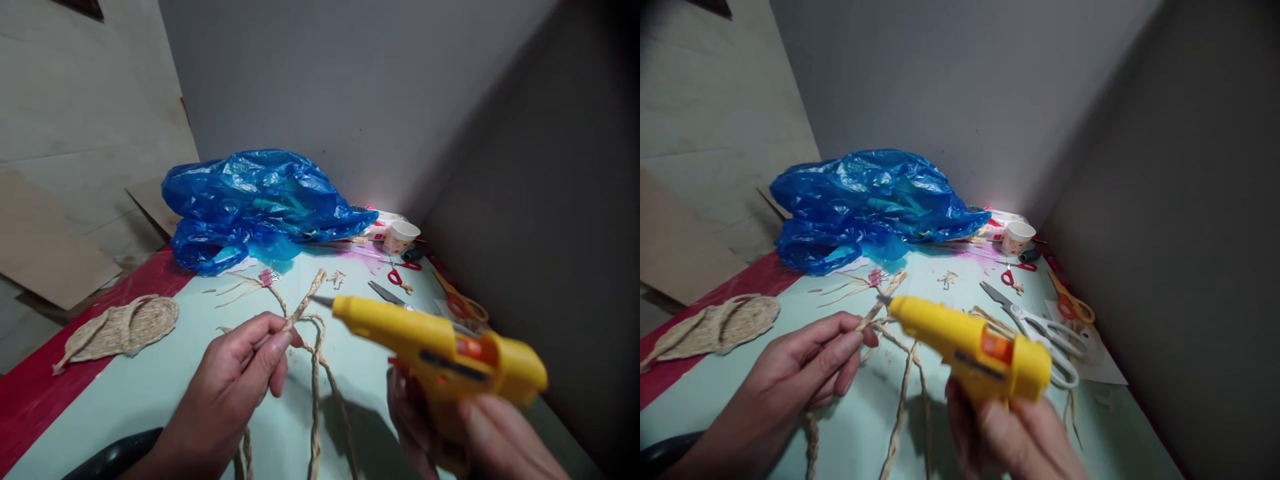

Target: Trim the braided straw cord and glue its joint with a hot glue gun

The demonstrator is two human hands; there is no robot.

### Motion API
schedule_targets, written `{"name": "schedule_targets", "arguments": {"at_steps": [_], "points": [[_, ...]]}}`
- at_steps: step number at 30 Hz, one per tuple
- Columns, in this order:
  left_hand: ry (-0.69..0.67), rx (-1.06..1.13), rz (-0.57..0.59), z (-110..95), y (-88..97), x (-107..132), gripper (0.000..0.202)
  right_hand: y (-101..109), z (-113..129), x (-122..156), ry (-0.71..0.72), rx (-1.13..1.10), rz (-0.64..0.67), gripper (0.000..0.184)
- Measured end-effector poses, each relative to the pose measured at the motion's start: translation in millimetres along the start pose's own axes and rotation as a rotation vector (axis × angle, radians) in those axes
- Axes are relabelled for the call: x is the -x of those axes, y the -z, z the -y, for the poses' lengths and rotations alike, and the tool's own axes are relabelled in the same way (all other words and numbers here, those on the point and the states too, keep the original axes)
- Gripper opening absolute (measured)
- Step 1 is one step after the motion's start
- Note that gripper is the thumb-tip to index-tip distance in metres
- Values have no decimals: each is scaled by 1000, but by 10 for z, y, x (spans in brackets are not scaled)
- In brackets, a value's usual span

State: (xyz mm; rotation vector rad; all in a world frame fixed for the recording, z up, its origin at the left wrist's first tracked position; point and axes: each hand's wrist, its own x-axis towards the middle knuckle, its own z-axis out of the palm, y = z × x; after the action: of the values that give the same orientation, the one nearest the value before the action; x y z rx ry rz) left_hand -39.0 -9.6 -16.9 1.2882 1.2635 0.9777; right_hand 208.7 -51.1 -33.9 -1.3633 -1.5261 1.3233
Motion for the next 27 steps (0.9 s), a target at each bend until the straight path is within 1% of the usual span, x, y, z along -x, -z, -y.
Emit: {"name": "schedule_targets", "arguments": {"at_steps": [1, 2, 3, 5, 7, 8, 10, 11, 13, 15, 17, 19, 21, 23, 25, 27], "points": [[-6, -10, 6, 18, 5, -11, 29, 10, 44, -17, 6, -72, -10, 44], [-17, -20, 13, 38, 12, -26, 30, 22, 99, -46, -6, -212, -72, 47], [-27, -30, 20, 61, 21, -44, 31, 37, 158, -85, 28, -369, -230, 45], [-41, -47, 44, 109, 40, -89, 33, 91, 249, -171, 49, -603, -353, 31], [-2, -23, 81, 155, 60, -139, 32, 189, 254, -232, -9, -695, -430, 23], [7, 12, 84, 175, 68, -162, 31, 252, 218, -241, -35, -706, -456, 24], [18, 58, 117, 207, 80, -197, 32, 378, 90, -215, -69, -692, -467, 24], [21, 76, 129, 216, 82, -207, 32, 431, 13, -187, -97, -662, -443, 26], [28, 104, 149, 221, 77, -207, 34, 497, -129, -122, -146, -541, -319, 33], [33, 121, 161, 212, 62, -190, 34, 505, -217, -68, -177, -451, -235, 38], [26, 124, 176, 197, 40, -166, 33, 467, -241, -34, -196, -372, -178, 42], [9, 117, 191, 185, 19, -148, 33, 413, -219, -10, -195, -222, -142, 48], [2, 93, 206, 179, 2, -139, 34, 371, -173, 20, -170, -15, -167, 49], [11, 58, 233, 174, -9, -135, 34, 352, -113, 66, -131, 199, -258, 45], [29, 23, 267, 165, -17, -126, 33, 350, -34, 120, -104, 346, -367, 42], [18, -24, 292, 146, -22, -104, 32, 345, 71, 158, -75, 493, -440, 34]]}}
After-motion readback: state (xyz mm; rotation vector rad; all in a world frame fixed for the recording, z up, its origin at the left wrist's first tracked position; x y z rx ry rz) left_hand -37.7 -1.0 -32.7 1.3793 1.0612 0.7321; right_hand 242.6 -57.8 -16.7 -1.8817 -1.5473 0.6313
